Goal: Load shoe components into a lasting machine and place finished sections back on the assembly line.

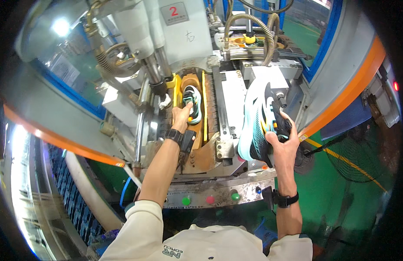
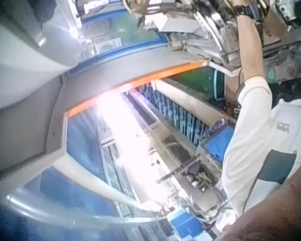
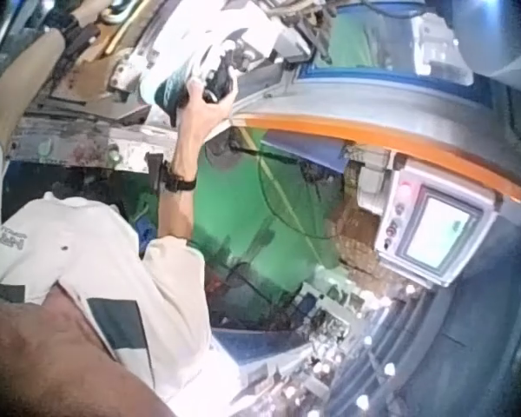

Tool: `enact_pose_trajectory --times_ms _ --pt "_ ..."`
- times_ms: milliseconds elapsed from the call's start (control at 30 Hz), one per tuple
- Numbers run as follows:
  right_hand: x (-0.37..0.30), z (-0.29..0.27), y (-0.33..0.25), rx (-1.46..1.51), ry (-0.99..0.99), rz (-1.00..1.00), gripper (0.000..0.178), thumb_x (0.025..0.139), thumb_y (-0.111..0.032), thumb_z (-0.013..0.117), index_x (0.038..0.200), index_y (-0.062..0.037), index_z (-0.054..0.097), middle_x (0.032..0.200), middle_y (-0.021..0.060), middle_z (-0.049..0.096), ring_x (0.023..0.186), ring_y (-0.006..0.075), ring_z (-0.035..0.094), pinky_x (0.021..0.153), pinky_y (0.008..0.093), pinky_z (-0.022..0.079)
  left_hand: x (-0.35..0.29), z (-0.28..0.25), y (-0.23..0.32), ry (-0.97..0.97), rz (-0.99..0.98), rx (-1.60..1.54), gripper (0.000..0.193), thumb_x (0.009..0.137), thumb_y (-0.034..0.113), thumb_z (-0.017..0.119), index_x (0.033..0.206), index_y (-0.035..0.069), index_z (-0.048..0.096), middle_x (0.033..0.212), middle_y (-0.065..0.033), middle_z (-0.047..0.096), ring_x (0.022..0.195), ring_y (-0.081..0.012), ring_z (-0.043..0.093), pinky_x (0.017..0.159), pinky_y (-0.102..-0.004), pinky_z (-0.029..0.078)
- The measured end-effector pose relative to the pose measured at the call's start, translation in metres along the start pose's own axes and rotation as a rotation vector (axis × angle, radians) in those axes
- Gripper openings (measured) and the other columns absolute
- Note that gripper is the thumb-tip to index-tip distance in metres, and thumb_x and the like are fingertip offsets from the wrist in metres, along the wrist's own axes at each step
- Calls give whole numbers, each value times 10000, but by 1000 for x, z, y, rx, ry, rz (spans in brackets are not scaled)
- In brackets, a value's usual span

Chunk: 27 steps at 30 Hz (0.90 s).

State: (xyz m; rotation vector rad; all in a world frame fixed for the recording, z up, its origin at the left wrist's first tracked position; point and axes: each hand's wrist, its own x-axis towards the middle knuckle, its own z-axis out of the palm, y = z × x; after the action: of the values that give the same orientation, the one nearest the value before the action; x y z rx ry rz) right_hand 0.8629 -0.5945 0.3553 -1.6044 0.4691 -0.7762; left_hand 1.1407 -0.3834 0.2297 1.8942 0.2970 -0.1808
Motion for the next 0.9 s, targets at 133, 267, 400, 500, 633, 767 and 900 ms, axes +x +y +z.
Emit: enact_pose_trajectory --times_ms 133,267,400,500,633,767,900 --pt "3 -6 9 -78 82 -17 596 721 -84 687 1291 25 551 1135 108 621 991 174 610 920 301 483 47 28 -22 84 105 298 848 718 277 828 1348 -117 419 1200 -308 622 1170 -425 589 1005 -425 471" --pt "29 18 3 -239 35 -53 588 707 -136 713 1255 25 571 1060 111 655 920 175 632 859 305 507 59 2 -16 -44 10 379 598 734 210 789 1194 -86 548 1153 -275 655 1068 -390 654 926 -460 515" --pt "105 88 -2 -464 -139 -53 564 696 -198 750 1191 26 597 975 159 691 882 207 658 818 317 525 39 -59 -37 -473 -242 -592 345 858 180 706 1131 -22 648 1036 -113 713 861 -213 712 769 -357 576" --pt "168 127 20 -653 -309 151 663 620 -298 813 1169 23 624 993 192 702 926 256 684 845 349 532 -89 -107 6 -667 -346 -731 281 922 152 649 1156 -4 656 1025 -74 715 883 -167 707 797 -313 576" --pt "161 254 19 -952 -710 195 682 596 -334 826 1142 34 649 1078 231 696 1036 315 681 911 374 523 -196 -210 -26 -530 -349 -644 392 894 166 679 1237 -6 598 1101 -71 670 947 -150 665 813 -291 552" --pt "130 331 82 -1018 -603 51 492 727 -266 717 1096 54 653 1134 246 679 1088 377 653 933 407 523 -275 -287 -51 -253 -333 -579 513 845 129 695 1300 -32 522 1111 -77 635 962 -159 636 841 -299 540" --pt "92 362 150 -969 -394 -89 497 774 -166 652 1165 94 487 1058 319 663 1024 424 668 882 466 547 -346 -328 -79 264 -336 -666 567 842 119 615 1350 -56 432 1162 -152 613 1036 -247 643 874 -372 564"
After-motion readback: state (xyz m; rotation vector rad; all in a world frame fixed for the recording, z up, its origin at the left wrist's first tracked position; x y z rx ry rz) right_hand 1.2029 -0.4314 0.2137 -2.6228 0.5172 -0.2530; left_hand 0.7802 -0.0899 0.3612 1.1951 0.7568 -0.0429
